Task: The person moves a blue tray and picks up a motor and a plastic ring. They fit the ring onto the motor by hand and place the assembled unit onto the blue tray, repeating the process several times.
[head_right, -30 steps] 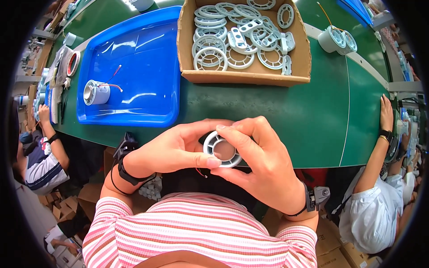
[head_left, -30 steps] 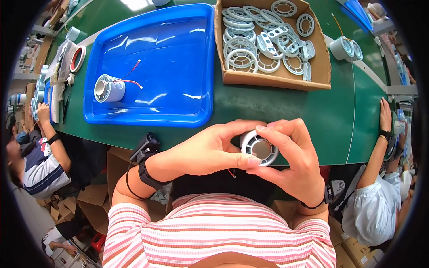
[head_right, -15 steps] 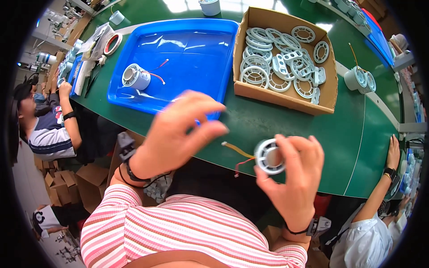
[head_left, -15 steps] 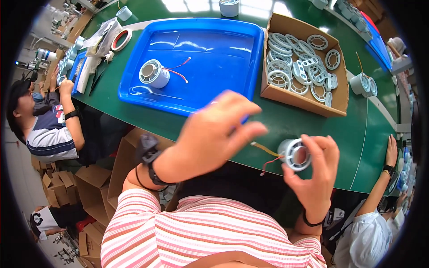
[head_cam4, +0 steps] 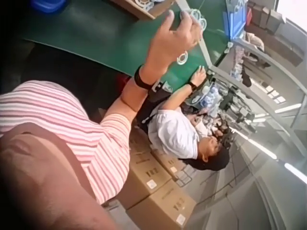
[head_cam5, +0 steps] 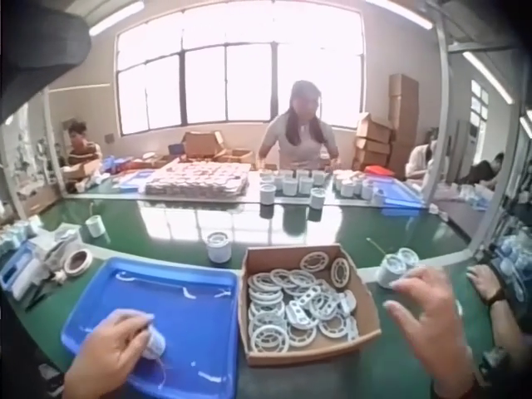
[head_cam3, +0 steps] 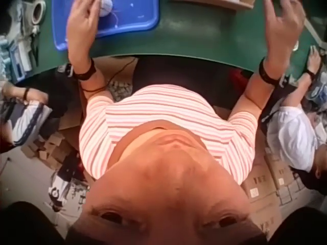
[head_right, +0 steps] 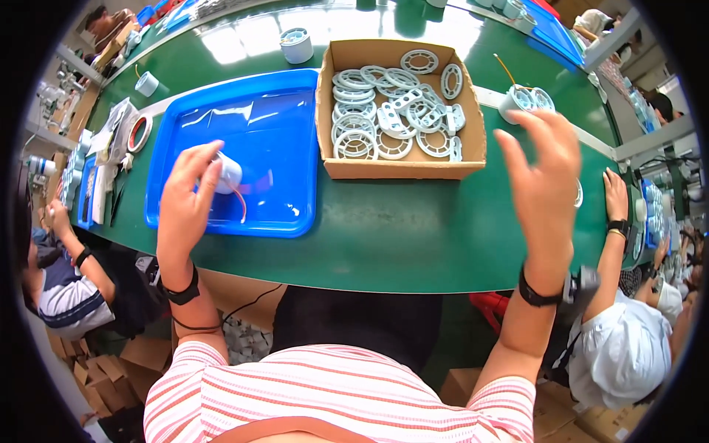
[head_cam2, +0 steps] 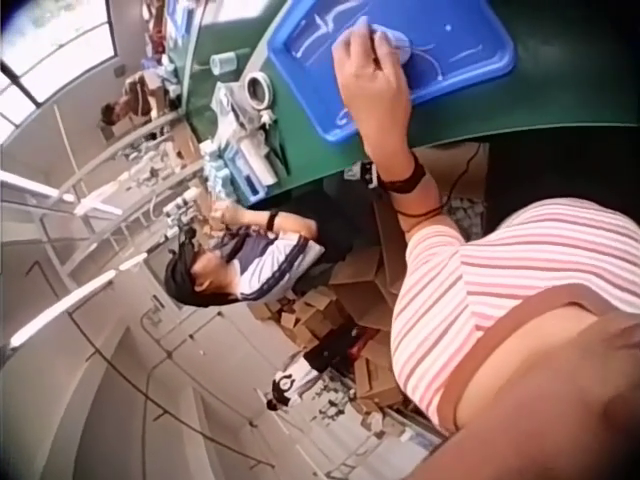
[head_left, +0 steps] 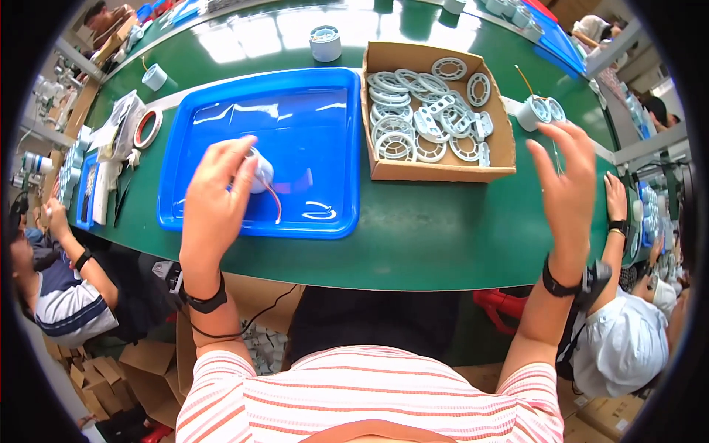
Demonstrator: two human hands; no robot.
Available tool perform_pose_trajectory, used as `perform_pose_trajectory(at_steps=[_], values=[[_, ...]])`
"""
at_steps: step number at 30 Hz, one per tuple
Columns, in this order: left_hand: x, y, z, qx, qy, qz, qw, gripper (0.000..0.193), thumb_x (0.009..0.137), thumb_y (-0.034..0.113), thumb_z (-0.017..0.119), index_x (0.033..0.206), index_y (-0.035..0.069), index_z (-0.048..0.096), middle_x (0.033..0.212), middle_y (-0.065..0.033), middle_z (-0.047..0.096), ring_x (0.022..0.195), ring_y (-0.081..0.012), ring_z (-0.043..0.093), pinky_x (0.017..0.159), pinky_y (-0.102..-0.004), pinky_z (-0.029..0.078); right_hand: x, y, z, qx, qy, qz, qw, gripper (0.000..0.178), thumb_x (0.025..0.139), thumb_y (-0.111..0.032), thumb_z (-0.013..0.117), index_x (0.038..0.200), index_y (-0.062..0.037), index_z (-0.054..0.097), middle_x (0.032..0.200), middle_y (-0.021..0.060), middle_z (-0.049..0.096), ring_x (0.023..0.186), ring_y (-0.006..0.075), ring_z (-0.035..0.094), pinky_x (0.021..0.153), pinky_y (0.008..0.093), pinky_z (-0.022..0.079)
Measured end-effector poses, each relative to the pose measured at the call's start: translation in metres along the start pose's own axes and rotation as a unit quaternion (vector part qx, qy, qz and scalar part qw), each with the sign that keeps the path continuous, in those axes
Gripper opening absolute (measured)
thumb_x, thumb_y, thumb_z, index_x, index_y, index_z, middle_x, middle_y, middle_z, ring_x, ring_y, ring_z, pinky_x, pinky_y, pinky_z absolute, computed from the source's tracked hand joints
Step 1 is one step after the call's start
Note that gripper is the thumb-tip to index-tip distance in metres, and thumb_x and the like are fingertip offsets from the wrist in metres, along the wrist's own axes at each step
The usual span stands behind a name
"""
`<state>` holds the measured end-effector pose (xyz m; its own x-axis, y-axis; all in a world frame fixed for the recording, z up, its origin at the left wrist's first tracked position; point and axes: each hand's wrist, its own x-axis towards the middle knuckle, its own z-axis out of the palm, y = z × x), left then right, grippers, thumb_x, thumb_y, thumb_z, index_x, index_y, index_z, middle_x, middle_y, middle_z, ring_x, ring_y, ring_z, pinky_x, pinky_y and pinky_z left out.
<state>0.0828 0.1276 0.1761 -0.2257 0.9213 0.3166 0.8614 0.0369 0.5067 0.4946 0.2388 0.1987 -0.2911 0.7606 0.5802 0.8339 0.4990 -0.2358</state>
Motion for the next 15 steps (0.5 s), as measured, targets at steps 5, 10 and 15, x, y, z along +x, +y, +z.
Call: perform_pose_trajectory(at_steps=[5, 10, 15], values=[[-0.007, 0.026, 0.013, -0.072, -0.013, 0.08, 0.994, 0.053, 0.091, 0.042, 0.076, 0.125, 0.003, 0.065, 0.108, -0.0147, 0.066, 0.093, -0.0304, 0.067, 0.082, -0.0395, 0.055, 0.071, -0.02, 0.076, 0.044, -0.08, -0.143, 0.986, 0.013, 0.089, -0.012, 0.071, 0.097, -0.0024, 0.074, 0.108, 0.0113, 0.067, 0.106, 0.0328, 0.062, 0.095, 0.0405, 0.049], [-0.015, 0.034, 0.019, 0.117, -0.04, -0.013, 0.992, 0.056, 0.091, 0.039, 0.076, 0.133, 0.004, 0.062, 0.108, -0.0166, 0.062, 0.095, -0.0299, 0.066, 0.084, -0.0386, 0.055, 0.095, -0.014, 0.114, -0.054, -0.164, -0.137, 0.975, 0.014, 0.085, -0.016, 0.075, 0.092, -0.0048, 0.076, 0.104, 0.0106, 0.066, 0.11, 0.0306, 0.06, 0.095, 0.0392, 0.049], [-0.019, 0.041, 0.017, 0.028, -0.042, 0.024, 0.998, 0.063, 0.084, 0.029, 0.082, 0.138, 0.005, 0.059, 0.114, -0.0153, 0.059, 0.098, -0.0294, 0.064, 0.082, -0.0381, 0.055, 0.09, -0.013, 0.088, 0.036, -0.162, -0.145, 0.975, 0.016, 0.084, -0.016, 0.075, 0.089, -0.0023, 0.07, 0.105, 0.0116, 0.064, 0.11, 0.0299, 0.059, 0.095, 0.0392, 0.049]])
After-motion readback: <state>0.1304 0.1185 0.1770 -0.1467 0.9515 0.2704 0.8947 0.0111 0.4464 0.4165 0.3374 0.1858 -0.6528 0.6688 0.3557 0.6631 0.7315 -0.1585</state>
